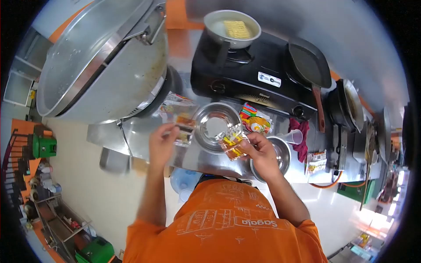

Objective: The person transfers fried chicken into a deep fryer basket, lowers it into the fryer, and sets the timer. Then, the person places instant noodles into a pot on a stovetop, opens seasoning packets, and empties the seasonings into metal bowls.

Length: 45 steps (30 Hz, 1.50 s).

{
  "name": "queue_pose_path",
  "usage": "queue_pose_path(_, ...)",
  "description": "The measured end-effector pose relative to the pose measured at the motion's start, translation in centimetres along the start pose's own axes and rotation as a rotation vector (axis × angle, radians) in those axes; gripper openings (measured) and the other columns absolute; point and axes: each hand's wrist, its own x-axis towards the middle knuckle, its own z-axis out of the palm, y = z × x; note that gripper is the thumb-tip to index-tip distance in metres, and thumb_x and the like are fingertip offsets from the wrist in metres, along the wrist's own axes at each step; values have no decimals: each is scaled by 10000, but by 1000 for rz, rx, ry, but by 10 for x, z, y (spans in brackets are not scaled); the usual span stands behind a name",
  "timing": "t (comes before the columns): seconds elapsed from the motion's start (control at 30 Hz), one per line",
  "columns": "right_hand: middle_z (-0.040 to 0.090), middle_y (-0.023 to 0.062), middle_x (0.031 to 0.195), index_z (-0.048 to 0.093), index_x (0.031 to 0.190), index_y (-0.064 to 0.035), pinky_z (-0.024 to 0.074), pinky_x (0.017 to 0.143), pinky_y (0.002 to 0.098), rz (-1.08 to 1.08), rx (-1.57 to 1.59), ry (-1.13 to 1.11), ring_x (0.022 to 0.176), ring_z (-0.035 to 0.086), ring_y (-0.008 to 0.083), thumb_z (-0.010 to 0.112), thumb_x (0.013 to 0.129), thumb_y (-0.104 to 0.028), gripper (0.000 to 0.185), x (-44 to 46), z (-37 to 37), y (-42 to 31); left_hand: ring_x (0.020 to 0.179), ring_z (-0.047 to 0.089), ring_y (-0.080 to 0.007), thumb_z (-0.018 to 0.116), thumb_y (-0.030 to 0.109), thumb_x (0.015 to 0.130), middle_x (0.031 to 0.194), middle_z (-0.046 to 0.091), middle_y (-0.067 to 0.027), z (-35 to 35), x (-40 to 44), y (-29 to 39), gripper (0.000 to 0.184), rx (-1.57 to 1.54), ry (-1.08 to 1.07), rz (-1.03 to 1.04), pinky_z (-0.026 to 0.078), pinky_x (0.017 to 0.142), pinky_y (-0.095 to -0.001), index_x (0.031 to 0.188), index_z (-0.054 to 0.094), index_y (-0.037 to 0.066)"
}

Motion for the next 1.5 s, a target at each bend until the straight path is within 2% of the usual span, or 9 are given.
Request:
queue_pose_path(0.3, 638, 0, 761, 654, 865, -34, 445, 586, 195, -159, -313, -72, 684, 571, 51, 680, 882, -122, 94, -5, -22, 25, 657, 660, -172, 712, 55, 808, 840, 695, -133, -30, -26, -51, 207, 261, -195, -246, 521, 586, -294, 1005, 667, 12)
queue_pose_path(0.43, 643, 9, 773, 653, 899, -7, 447, 616, 218, 232, 103, -443, 689, 559, 58, 681, 869, -110, 111, -12, -27, 21, 696, 682, -231, 706, 50, 772, 870, 693, -178, -20, -30, -76, 284, 442, -173, -170, 532, 637, -341, 1044, 645, -4)
queue_pose_path(0.5, 642, 15, 780, 652, 900, -3, 446, 595, 225, 53, -328, -254, 684, 555, 61, 663, 875, -92, 93, -9, -20, 29, 783, 679, -296, 719, 89, 748, 920, 682, -192, -19, -29, -113, 351, 345, -130, 23, 532, 718, -381, 1077, 635, -2)
queue_pose_path(0.67, 638, 30, 840, 625, 996, -10, 475, 583, 242, 207, 218, -249, 696, 582, 94, 622, 905, -95, 124, -11, -13, 26, 1247, 459, -383, 759, 128, 733, 1405, 414, -220, 4, -48, -30, 655, 842, -76, 212, 406, 1018, -430, 1325, 492, 47)
queue_pose_path(0.87, 648, 57, 909, 591, 1093, -8, 478, 592, 232, 510, 558, -481, 730, 613, 123, 567, 935, -105, 186, -10, 8, 60, 1242, 506, -268, 719, 86, 809, 1350, 502, -153, 41, -74, 57, 589, 107, -457, 411, 433, 1004, -383, 1343, 475, 49)
queue_pose_path(0.9, 648, 57, 909, 591, 1093, -8, 478, 592, 232, 502, 555, -480, 730, 613, 123, 567, 935, -105, 186, -9, 10, 61, 1175, 552, -242, 694, 64, 834, 1298, 539, -142, 46, -78, 50, 523, -154, -596, 160, 463, 958, -358, 1315, 492, 37)
queue_pose_path(1.0, 652, 39, 869, 589, 1125, -17, 473, 601, 244, 235, -174, -502, 721, 607, 113, 546, 967, -181, 231, -12, 20, 40, 1046, 614, -185, 643, 20, 874, 1187, 596, -117, 49, -84, 47, 380, -298, -647, -72, 503, 878, -312, 1239, 535, 17)
queue_pose_path(1.2, 673, 89, 819, 622, 1031, -18, 492, 641, 311, -172, -271, -190, 711, 633, 167, 625, 923, -240, 246, -13, 19, 14, 835, 597, -207, 762, 104, 760, 947, 601, -113, 51, -76, 52, 318, 161, -469, 213, 461, 706, -305, 1021, 608, 9)
queue_pose_path(1.5, 628, 112, 752, 584, 901, -4, 470, 618, 322, -433, -548, -170, 653, 606, 201, 633, 905, -147, 152, -6, 11, -10, 985, 591, -194, 794, 3, 704, 1191, 512, -110, 64, -73, 42, 653, -232, -494, 72, 526, 795, -302, 1279, 485, 35)
